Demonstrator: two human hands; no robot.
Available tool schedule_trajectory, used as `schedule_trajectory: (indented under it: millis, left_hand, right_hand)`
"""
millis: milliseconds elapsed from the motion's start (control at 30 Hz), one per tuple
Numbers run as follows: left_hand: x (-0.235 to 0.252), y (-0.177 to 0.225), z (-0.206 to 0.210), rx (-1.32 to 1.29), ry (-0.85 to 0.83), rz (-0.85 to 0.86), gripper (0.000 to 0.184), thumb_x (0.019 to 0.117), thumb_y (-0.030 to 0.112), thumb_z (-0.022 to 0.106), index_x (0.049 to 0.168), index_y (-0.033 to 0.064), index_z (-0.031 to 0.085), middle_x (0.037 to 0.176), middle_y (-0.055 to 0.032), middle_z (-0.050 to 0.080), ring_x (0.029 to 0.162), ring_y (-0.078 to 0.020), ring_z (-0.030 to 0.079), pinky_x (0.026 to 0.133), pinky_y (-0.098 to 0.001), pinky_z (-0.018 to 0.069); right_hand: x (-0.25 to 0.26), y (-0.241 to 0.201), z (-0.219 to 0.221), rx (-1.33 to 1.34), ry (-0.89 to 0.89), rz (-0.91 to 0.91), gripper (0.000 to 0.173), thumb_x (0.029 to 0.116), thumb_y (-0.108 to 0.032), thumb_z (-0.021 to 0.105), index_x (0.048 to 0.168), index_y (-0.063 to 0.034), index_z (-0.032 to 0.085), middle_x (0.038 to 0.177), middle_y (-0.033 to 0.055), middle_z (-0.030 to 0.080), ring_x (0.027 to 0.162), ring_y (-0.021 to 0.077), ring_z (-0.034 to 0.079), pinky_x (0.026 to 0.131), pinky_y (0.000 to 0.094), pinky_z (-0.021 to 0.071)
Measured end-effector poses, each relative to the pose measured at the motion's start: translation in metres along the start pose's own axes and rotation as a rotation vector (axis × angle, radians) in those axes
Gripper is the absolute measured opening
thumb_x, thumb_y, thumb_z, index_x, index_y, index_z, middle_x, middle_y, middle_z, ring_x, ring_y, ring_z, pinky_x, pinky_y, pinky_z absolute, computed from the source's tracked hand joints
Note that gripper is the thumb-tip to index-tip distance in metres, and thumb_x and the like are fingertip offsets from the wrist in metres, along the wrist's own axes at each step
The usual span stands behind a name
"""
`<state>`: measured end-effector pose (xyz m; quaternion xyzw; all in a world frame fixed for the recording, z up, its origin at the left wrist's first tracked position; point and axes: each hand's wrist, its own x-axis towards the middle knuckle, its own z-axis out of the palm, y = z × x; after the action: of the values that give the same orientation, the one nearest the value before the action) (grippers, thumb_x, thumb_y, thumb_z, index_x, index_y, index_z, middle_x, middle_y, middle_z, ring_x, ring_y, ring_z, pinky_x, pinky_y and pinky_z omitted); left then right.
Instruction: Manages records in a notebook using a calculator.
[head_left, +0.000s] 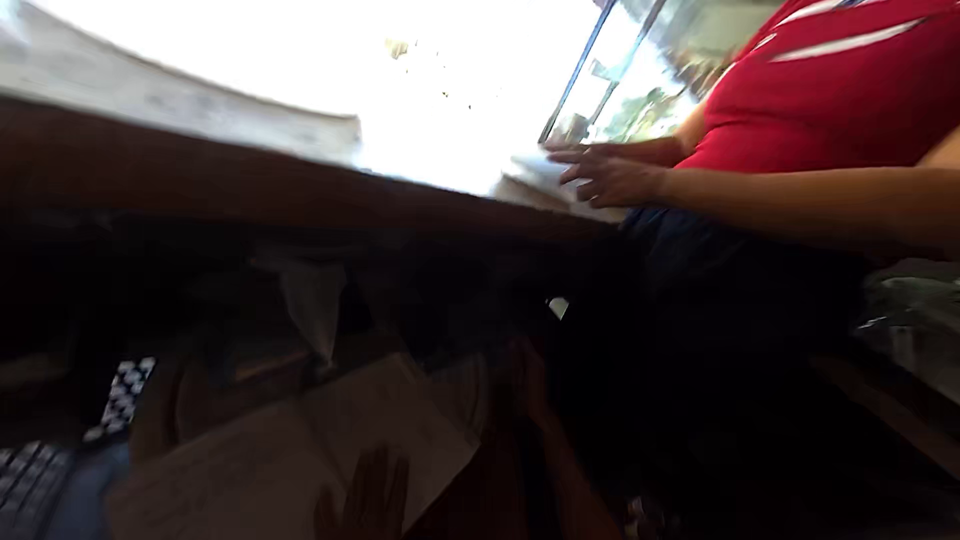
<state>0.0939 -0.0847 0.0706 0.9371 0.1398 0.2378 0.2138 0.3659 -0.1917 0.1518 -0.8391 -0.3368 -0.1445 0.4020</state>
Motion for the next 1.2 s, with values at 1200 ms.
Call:
schedule_trajectory:
  millis: [1200]
  left_hand:
    - [-0.001,-0.001,0.017,0.242,0.123,-0.014,0.075,0.0734,-0.012,0.061,0.145,0.0110,0.057,0.155,-0.0163,0.048,0.144,-0.0341,0.045,0.113,-0.0694,0.0229]
  right_hand:
    - [0.050,-0.002,0.092,-0.166,-0.288,-0.355,0.028,0.0907,0.010,0.057,0.108,-0.0042,0.074,0.109,0.0144,0.074,0.116,0.0440,0.062,0.109,0.0679,0.0343]
